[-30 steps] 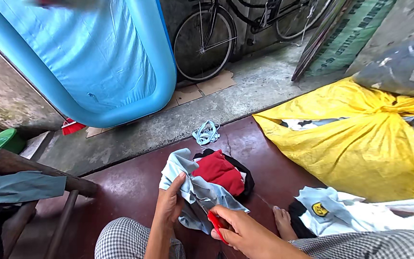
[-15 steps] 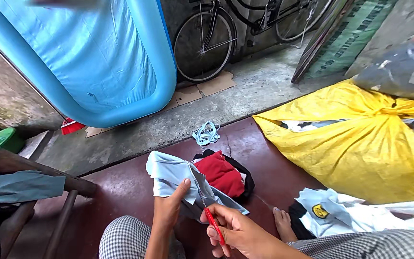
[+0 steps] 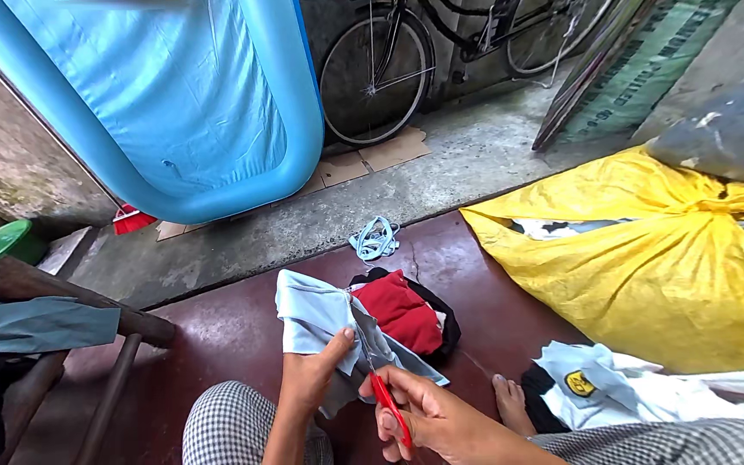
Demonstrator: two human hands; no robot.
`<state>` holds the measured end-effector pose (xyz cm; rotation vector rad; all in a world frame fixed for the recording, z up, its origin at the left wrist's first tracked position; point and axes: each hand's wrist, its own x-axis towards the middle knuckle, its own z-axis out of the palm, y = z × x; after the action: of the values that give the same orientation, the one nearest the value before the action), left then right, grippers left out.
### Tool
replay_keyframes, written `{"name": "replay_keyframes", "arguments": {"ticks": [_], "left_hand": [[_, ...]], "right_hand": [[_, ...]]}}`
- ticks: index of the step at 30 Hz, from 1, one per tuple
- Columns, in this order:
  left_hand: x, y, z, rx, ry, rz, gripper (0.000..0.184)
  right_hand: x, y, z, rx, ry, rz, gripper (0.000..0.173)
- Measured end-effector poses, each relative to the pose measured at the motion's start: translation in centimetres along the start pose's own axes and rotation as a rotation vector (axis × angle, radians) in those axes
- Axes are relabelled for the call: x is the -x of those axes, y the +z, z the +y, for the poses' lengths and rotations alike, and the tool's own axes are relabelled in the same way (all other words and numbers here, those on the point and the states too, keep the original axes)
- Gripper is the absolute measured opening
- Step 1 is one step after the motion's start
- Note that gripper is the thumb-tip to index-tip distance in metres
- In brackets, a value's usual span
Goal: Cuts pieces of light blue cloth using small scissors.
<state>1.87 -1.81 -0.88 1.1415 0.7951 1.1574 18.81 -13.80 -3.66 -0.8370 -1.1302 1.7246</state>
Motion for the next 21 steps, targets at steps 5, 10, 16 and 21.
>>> {"name": "replay_keyframes", "arguments": {"ticks": [5, 10, 16, 21], "left_hand": [[0.06, 0.00, -0.07, -0.017, -0.009, -0.009, 0.068], [0.05, 0.10, 0.05, -0.073, -0.003, -0.024, 0.063], [0.01, 0.15, 0.18, -0.136, 0.010, -0.029, 0.062], [-0.04, 0.06, 0.13, -0.151, -0.009, -0.008, 0.062]], "right_hand": [[-0.11, -0.38, -0.26, 0.031, -0.011, -0.018, 0.047], [-0.13, -0.77, -0.08, 0.149, -0.042, -0.005, 0.048], [-0.13, -0.64, -0.10, 0.169, -0.031, 0.045, 0.046], [-0.06, -0.57, -0.46, 0.138, 0.007, 0.063, 0.040]]}}
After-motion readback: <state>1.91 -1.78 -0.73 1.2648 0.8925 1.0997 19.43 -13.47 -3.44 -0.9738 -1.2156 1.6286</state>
